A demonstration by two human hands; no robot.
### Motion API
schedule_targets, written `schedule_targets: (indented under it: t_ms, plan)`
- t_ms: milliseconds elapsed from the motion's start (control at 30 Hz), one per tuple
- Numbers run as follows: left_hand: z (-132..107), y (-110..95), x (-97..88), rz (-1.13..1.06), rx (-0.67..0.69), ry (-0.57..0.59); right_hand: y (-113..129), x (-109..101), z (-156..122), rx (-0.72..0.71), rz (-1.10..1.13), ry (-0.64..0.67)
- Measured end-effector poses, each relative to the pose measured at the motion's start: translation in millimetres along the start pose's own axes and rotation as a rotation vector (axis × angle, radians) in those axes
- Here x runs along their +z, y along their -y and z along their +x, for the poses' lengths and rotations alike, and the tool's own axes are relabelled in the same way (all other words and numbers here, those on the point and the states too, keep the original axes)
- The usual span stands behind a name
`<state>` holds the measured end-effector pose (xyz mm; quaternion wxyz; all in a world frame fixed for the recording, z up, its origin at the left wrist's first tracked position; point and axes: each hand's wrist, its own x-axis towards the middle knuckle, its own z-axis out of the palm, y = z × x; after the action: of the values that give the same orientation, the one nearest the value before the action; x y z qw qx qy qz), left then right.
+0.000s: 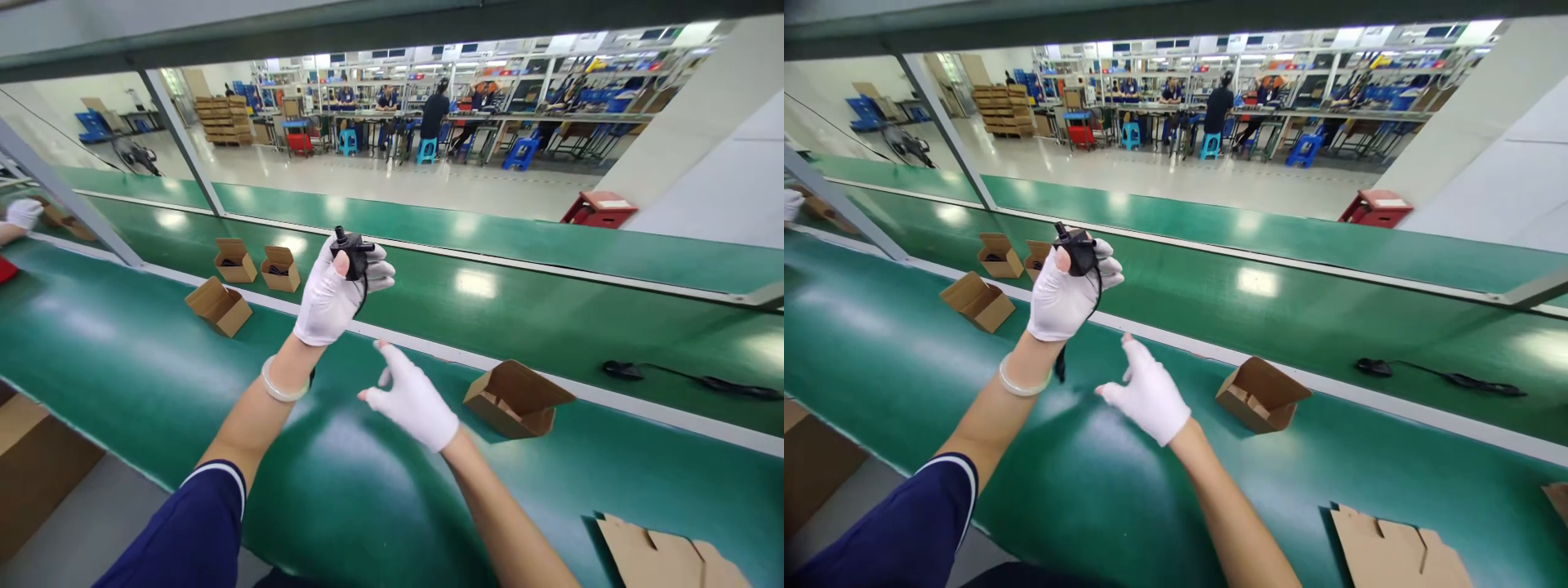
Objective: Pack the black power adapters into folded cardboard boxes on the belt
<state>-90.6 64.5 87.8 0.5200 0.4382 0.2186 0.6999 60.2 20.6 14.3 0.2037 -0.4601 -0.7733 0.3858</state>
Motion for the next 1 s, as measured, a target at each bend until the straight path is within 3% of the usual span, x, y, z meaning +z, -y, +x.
schedule_targets:
  t_ms: [133, 267, 367, 467, 567, 700, 767, 867, 1000]
  plan:
    - [-29.4, -5.0, 22.0, -0.026, 0.008, -0.055, 23.3, 38.0, -11.4, -0.067, 0.256, 0.245]
    - [-48.6, -7.9, 23.9, -0.007, 0.005, -0.133, 20.1, 46.4, -29.9, -0.143, 0.277, 0.159]
    - [-57.7, -11.0, 21.9, -0.031, -0.013, -0.139, 0.3, 38.3, -41.5, -0.165, 0.175, 0.035]
    - [-63.4, -12.5, 20.1, -0.056, -0.047, -0.136, -21.4, 29.8, -51.7, -0.083, 0.123, -0.028]
    - [-67.9, -9.0, 17.9, -0.066, -0.073, -0.119, -31.8, 20.7, -61.5, 0.030, 0.260, -0.109]
    - [-81.8, 9.9, 15.4, -0.002, -0.119, -0.149, -19.0, -3.4, -72.6, 0.085, 0.702, -0.267]
    - [-95.0, 25.4, 16.5, 0.060, -0.188, -0.140, -6.8, -16.8, -74.3, 0.092, 0.815, -0.301]
    - [-117.8, 48.4, 21.6, 0.226, -0.292, -0.105, 5.9, -27.3, -69.7, 0.108, 0.807, -0.311]
    - [-136.4, 63.7, 30.4, 0.476, -0.294, -0.121, 5.3, -23.7, -61.0, 0.096, 0.707, -0.299]
